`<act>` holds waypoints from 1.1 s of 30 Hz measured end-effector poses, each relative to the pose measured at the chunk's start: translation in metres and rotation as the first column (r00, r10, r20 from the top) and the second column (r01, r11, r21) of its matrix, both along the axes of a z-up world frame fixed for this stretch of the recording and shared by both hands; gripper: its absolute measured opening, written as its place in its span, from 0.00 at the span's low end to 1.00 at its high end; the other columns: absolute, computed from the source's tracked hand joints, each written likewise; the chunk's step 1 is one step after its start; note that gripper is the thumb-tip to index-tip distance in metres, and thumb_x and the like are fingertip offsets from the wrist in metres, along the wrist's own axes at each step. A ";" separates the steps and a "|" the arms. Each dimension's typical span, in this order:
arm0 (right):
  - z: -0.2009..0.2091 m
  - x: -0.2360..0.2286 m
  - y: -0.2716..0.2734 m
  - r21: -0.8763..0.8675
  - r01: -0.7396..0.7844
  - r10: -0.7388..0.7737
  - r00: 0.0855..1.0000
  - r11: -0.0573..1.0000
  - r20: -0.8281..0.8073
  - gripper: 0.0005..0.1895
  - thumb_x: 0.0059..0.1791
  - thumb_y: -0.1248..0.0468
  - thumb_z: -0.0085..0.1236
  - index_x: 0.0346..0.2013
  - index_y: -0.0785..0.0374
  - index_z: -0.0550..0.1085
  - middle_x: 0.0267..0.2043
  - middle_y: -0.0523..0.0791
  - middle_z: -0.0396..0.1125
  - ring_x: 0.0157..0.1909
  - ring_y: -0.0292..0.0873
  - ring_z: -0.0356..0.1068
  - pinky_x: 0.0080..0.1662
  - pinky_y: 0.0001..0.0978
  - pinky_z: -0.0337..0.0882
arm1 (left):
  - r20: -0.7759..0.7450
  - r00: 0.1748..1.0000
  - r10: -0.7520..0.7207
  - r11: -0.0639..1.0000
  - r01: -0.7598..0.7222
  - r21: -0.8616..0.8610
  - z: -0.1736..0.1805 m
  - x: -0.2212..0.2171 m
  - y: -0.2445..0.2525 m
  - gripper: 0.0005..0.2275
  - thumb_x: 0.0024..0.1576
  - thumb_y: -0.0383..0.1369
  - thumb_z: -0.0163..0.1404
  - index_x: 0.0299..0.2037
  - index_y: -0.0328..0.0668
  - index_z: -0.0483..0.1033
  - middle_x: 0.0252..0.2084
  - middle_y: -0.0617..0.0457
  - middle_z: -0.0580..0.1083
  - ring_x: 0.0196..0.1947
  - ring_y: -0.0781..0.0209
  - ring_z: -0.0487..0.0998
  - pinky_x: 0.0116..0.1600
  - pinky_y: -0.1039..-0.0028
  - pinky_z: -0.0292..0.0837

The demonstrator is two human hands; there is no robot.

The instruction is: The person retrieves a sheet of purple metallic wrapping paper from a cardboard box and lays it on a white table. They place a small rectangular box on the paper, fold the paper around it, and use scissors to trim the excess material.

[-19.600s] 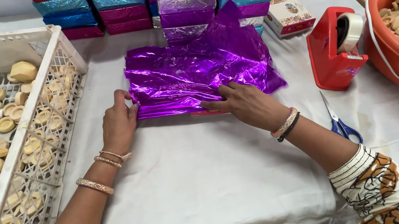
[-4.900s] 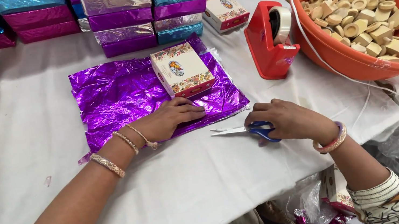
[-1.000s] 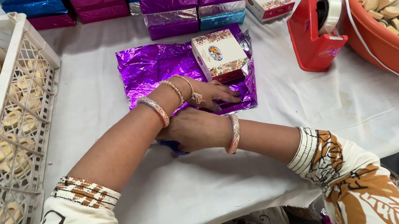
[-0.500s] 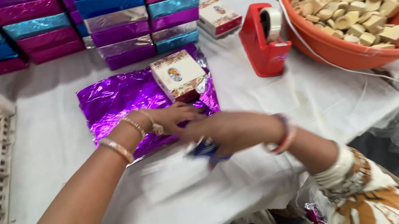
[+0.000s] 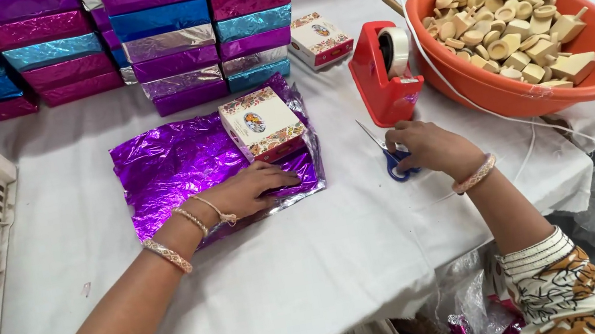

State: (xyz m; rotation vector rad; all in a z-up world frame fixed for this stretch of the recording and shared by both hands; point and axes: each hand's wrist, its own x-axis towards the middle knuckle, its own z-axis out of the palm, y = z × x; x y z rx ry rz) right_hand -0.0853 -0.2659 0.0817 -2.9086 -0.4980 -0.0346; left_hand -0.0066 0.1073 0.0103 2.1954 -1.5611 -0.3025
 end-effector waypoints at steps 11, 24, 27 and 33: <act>0.002 0.032 0.086 0.382 -0.077 0.083 0.997 0.921 0.001 0.20 0.56 0.54 0.52 0.60 0.59 0.66 0.52 0.52 0.70 0.48 0.48 0.74 0.48 0.41 0.74 | 0.326 0.886 0.330 0.939 -0.275 -0.206 0.022 -0.035 -0.004 0.12 0.55 0.23 0.50 0.49 0.40 0.76 0.44 0.46 0.77 0.50 0.48 0.77 0.55 0.63 0.74; -0.026 0.042 0.078 0.659 0.032 0.146 0.966 0.752 -0.214 0.33 0.47 0.68 0.61 0.65 0.59 0.61 0.46 0.46 0.69 0.42 0.36 0.73 0.44 0.30 0.76 | 0.536 0.727 0.429 0.902 -0.377 -0.211 0.039 -0.054 -0.026 0.17 0.48 0.43 0.58 0.43 0.43 0.79 0.65 0.38 0.64 0.69 0.31 0.58 0.65 0.34 0.52; -0.061 0.062 0.059 0.715 0.044 0.142 0.970 0.697 -0.198 0.25 0.50 0.70 0.57 0.62 0.62 0.64 0.41 0.46 0.71 0.41 0.35 0.72 0.44 0.30 0.75 | 0.513 0.725 0.459 0.885 -0.419 -0.201 0.015 -0.039 -0.024 0.09 0.55 0.36 0.54 0.41 0.41 0.78 0.65 0.39 0.66 0.68 0.34 0.63 0.66 0.42 0.59; -0.060 0.057 0.078 0.766 0.180 0.066 0.958 0.617 -0.279 0.14 0.55 0.67 0.56 0.53 0.67 0.67 0.41 0.46 0.71 0.40 0.36 0.73 0.43 0.30 0.75 | 0.503 0.673 0.542 0.840 -0.440 -0.317 0.011 -0.035 -0.025 0.12 0.58 0.30 0.49 0.50 0.35 0.72 0.63 0.38 0.68 0.65 0.36 0.69 0.61 0.52 0.72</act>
